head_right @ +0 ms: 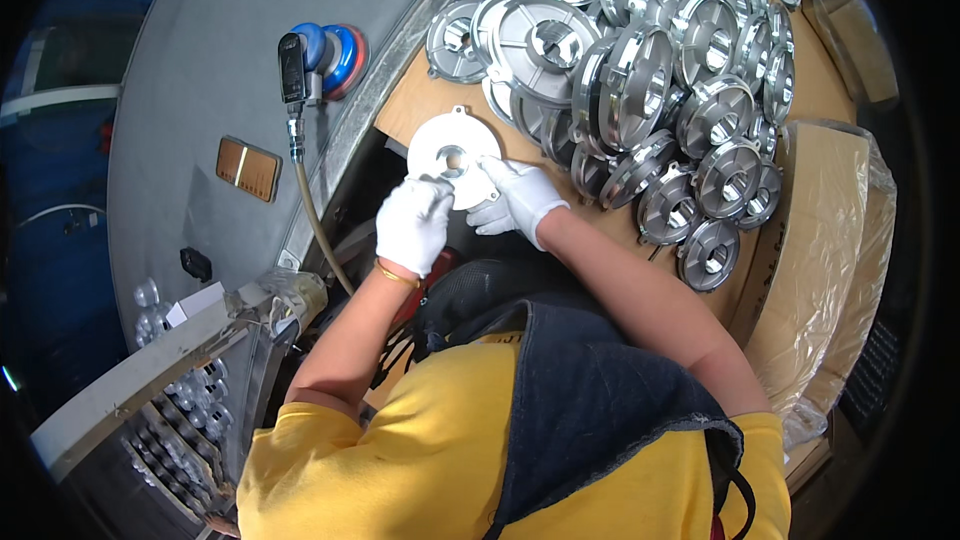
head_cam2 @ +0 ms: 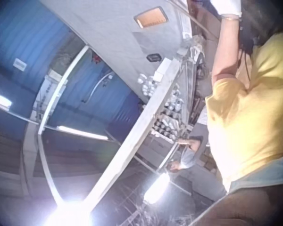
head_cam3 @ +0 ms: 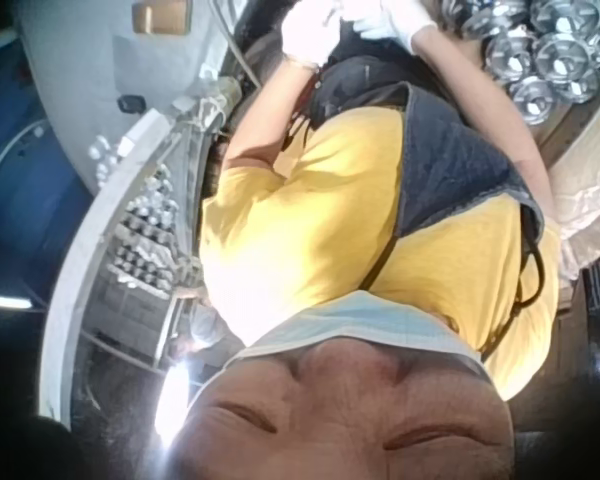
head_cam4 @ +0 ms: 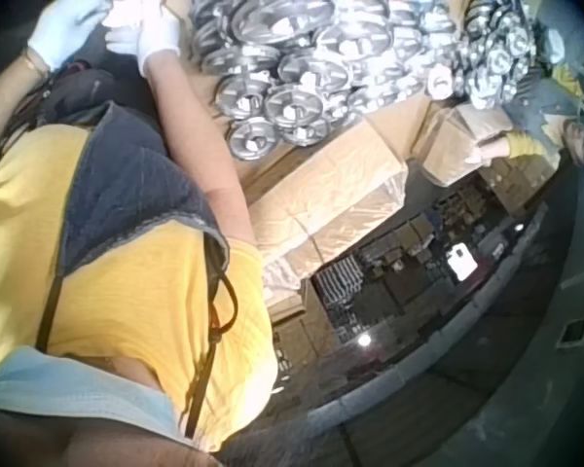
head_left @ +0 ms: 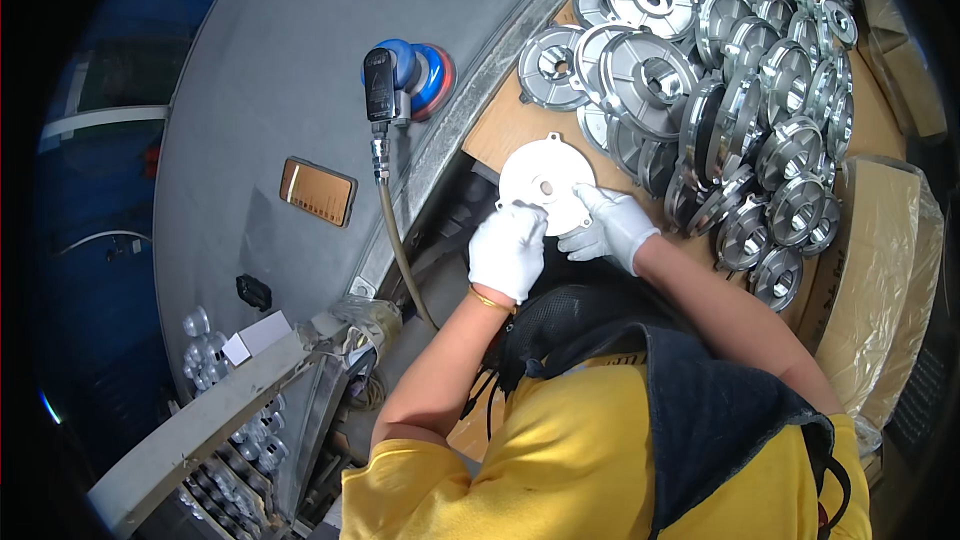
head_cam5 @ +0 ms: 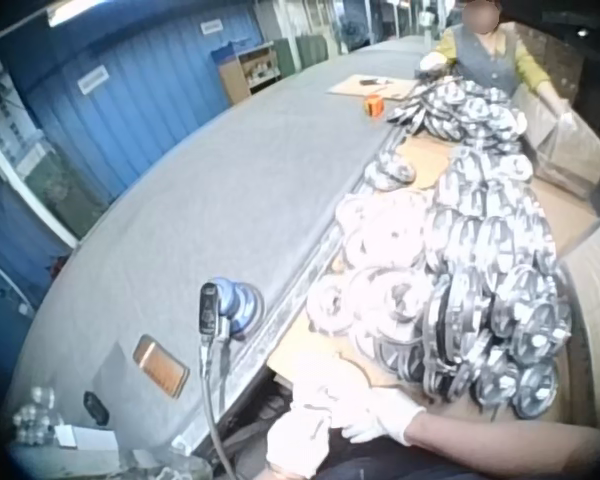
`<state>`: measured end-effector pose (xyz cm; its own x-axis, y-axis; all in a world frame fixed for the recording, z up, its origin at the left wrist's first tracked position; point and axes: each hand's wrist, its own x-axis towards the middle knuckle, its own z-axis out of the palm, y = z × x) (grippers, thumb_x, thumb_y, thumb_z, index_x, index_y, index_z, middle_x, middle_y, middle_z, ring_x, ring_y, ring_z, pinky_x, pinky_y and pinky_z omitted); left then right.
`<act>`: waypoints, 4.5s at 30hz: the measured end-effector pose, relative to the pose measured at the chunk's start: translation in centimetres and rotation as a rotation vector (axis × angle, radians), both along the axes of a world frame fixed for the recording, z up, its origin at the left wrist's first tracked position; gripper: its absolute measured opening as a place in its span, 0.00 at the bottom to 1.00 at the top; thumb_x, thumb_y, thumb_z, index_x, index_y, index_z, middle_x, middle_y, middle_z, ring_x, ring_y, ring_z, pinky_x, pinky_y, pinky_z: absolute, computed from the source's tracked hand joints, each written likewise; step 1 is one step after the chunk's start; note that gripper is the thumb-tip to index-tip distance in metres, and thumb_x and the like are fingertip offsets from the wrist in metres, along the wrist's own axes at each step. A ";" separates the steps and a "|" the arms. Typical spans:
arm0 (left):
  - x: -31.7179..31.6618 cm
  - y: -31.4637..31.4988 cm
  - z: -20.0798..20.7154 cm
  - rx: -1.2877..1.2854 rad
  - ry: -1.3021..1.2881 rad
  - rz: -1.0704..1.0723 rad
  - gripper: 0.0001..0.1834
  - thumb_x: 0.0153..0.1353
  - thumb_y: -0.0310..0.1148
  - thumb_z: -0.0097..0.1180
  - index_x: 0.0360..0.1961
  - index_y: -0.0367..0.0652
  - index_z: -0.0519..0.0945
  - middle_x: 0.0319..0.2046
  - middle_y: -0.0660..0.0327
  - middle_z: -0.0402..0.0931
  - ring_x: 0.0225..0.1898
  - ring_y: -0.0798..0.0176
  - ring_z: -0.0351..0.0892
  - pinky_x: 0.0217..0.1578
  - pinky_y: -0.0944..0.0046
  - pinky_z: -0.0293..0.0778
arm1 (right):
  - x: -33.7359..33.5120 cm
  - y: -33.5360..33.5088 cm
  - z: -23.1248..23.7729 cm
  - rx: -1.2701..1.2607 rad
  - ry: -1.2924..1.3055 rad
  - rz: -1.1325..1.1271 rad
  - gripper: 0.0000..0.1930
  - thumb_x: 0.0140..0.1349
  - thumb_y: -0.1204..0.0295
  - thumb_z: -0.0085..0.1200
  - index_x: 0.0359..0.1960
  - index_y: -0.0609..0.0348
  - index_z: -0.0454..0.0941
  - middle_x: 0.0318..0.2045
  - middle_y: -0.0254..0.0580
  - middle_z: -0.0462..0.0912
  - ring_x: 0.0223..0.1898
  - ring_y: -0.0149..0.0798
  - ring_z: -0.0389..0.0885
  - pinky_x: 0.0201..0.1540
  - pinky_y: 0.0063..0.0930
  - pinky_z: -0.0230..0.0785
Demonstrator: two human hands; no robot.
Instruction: The person sorts circular metal parts by hand, taking them from a pile and placing them into boxes.
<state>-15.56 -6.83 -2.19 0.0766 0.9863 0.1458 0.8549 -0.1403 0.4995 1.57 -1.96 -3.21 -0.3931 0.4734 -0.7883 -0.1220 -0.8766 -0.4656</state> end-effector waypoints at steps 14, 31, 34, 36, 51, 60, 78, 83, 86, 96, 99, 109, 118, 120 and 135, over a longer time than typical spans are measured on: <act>-1.2 -2.0 0.3 -0.285 -0.203 -0.091 0.04 0.52 0.31 0.59 0.26 0.43 0.79 0.28 0.54 0.78 0.33 0.52 0.78 0.35 0.59 0.74 | -0.4 0.0 -0.1 0.003 -0.023 -0.049 0.22 0.65 0.54 0.48 0.52 0.59 0.71 0.36 0.51 0.81 0.30 0.48 0.83 0.31 0.39 0.78; -4.0 6.5 -0.5 0.016 -0.483 0.130 0.15 0.57 0.23 0.51 0.47 0.38 0.78 0.41 0.54 0.80 0.43 0.59 0.79 0.48 0.64 0.72 | 3.4 -2.3 8.1 1.950 -0.806 0.494 0.04 0.47 0.73 0.55 0.26 0.55 0.75 0.34 0.37 0.81 0.39 0.42 0.81 0.40 0.35 0.74; -3.5 7.1 -1.8 0.067 -0.117 -0.108 0.20 0.54 0.32 0.56 0.51 0.46 0.77 0.50 0.52 0.76 0.54 0.50 0.72 0.56 0.56 0.66 | 4.7 -3.6 7.5 1.346 -0.918 0.714 0.08 0.51 0.64 0.59 0.29 0.52 0.77 0.28 0.39 0.79 0.32 0.44 0.79 0.36 0.35 0.72; -3.0 6.6 -1.6 0.034 -0.114 -0.112 0.24 0.55 0.38 0.56 0.55 0.51 0.75 0.56 0.53 0.71 0.58 0.50 0.68 0.58 0.55 0.63 | 4.9 -4.2 9.1 1.104 -0.893 0.507 0.10 0.55 0.65 0.60 0.36 0.54 0.78 0.30 0.39 0.81 0.32 0.39 0.81 0.37 0.29 0.72; 1.7 1.7 11.9 -0.677 -1.543 -0.322 0.22 0.63 0.36 0.52 0.53 0.29 0.69 0.35 0.54 0.79 0.33 0.63 0.80 0.34 0.69 0.75 | 6.1 -3.5 17.3 0.544 0.195 -0.383 0.29 0.72 0.53 0.30 0.61 0.68 0.58 0.51 0.47 0.74 0.52 0.40 0.75 0.48 0.32 0.74; 3.9 0.4 15.5 -0.485 -1.315 -0.227 0.21 0.60 0.29 0.52 0.52 0.29 0.68 0.34 0.52 0.79 0.28 0.60 0.81 0.30 0.70 0.76 | 7.7 -4.1 17.9 0.576 0.286 -0.232 0.41 0.67 0.40 0.20 0.66 0.65 0.51 0.63 0.50 0.62 0.62 0.44 0.64 0.64 0.41 0.58; 15.6 -0.6 16.9 -0.431 -1.067 -0.475 0.19 0.53 0.26 0.62 0.47 0.33 0.77 0.43 0.56 0.78 0.42 0.66 0.77 0.43 0.67 0.73 | 19.5 -8.0 23.5 1.230 -0.107 -0.220 0.28 0.66 0.59 0.47 0.63 0.62 0.58 0.55 0.44 0.70 0.57 0.37 0.69 0.59 0.29 0.61; 20.3 -0.9 16.3 -0.510 -0.855 -0.723 0.17 0.55 0.25 0.60 0.47 0.34 0.77 0.42 0.56 0.80 0.40 0.63 0.79 0.43 0.64 0.74 | 26.5 -10.5 28.3 1.016 -0.618 -0.092 0.24 0.55 0.69 0.57 0.54 0.61 0.69 0.40 0.43 0.79 0.43 0.36 0.79 0.48 0.27 0.70; 23.1 -0.6 15.9 -0.170 -0.449 -0.835 0.20 0.54 0.28 0.62 0.48 0.34 0.77 0.44 0.50 0.80 0.43 0.53 0.80 0.47 0.62 0.72 | 33.7 -11.9 27.6 1.167 -0.622 -0.426 0.22 0.53 0.78 0.58 0.52 0.60 0.72 0.41 0.38 0.80 0.43 0.28 0.78 0.48 0.25 0.71; 24.4 -2.4 11.5 -0.276 -0.351 -0.654 0.16 0.57 0.29 0.59 0.47 0.37 0.79 0.38 0.53 0.81 0.39 0.61 0.80 0.43 0.65 0.73 | 56.9 -12.0 8.8 0.389 -0.955 -0.676 0.20 0.57 0.79 0.57 0.53 0.64 0.73 0.44 0.43 0.80 0.43 0.36 0.79 0.47 0.28 0.70; 24.7 -3.3 11.1 -0.438 -0.414 -0.563 0.16 0.57 0.30 0.59 0.47 0.39 0.79 0.38 0.54 0.81 0.39 0.59 0.80 0.44 0.64 0.73 | 58.2 -10.4 2.1 0.426 -1.031 -0.637 0.21 0.56 0.77 0.56 0.54 0.62 0.72 0.47 0.47 0.79 0.46 0.39 0.78 0.48 0.31 0.69; 23.2 -3.5 8.8 -0.068 -0.136 -0.423 0.18 0.55 0.33 0.61 0.48 0.46 0.79 0.37 0.55 0.80 0.40 0.52 0.79 0.41 0.59 0.74 | 49.0 -10.2 5.9 0.925 -1.844 0.459 0.30 0.57 0.57 0.55 0.61 0.47 0.66 0.65 0.47 0.59 0.67 0.49 0.54 0.66 0.46 0.48; 28.5 2.8 8.7 0.255 0.182 -0.757 0.24 0.48 0.25 0.54 0.50 0.41 0.73 0.49 0.52 0.72 0.50 0.48 0.72 0.45 0.54 0.71 | 50.7 -8.6 5.9 0.780 -1.723 0.587 0.26 0.60 0.55 0.50 0.60 0.48 0.68 0.63 0.47 0.64 0.65 0.48 0.59 0.64 0.40 0.55; 30.1 3.3 7.1 0.341 0.343 -0.737 0.26 0.43 0.26 0.55 0.49 0.40 0.73 0.52 0.52 0.69 0.55 0.48 0.67 0.50 0.54 0.67 | 50.7 -7.7 7.4 0.825 -1.616 0.477 0.26 0.61 0.54 0.49 0.58 0.50 0.70 0.60 0.47 0.68 0.63 0.47 0.63 0.63 0.37 0.57; 27.9 5.9 11.7 -0.227 -0.606 -0.657 0.16 0.57 0.33 0.49 0.43 0.36 0.80 0.35 0.51 0.79 0.36 0.54 0.78 0.41 0.61 0.73 | 37.5 -11.6 23.0 1.063 -0.992 -0.279 0.13 0.63 0.72 0.51 0.47 0.64 0.78 0.45 0.38 0.80 0.48 0.30 0.76 0.52 0.23 0.66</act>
<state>12.32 -0.89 9.46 0.6051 0.7816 0.1517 0.2219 -0.3485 0.9107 39.08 -13.53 19.75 0.2846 0.9551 0.0825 0.5192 -0.0812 -0.8508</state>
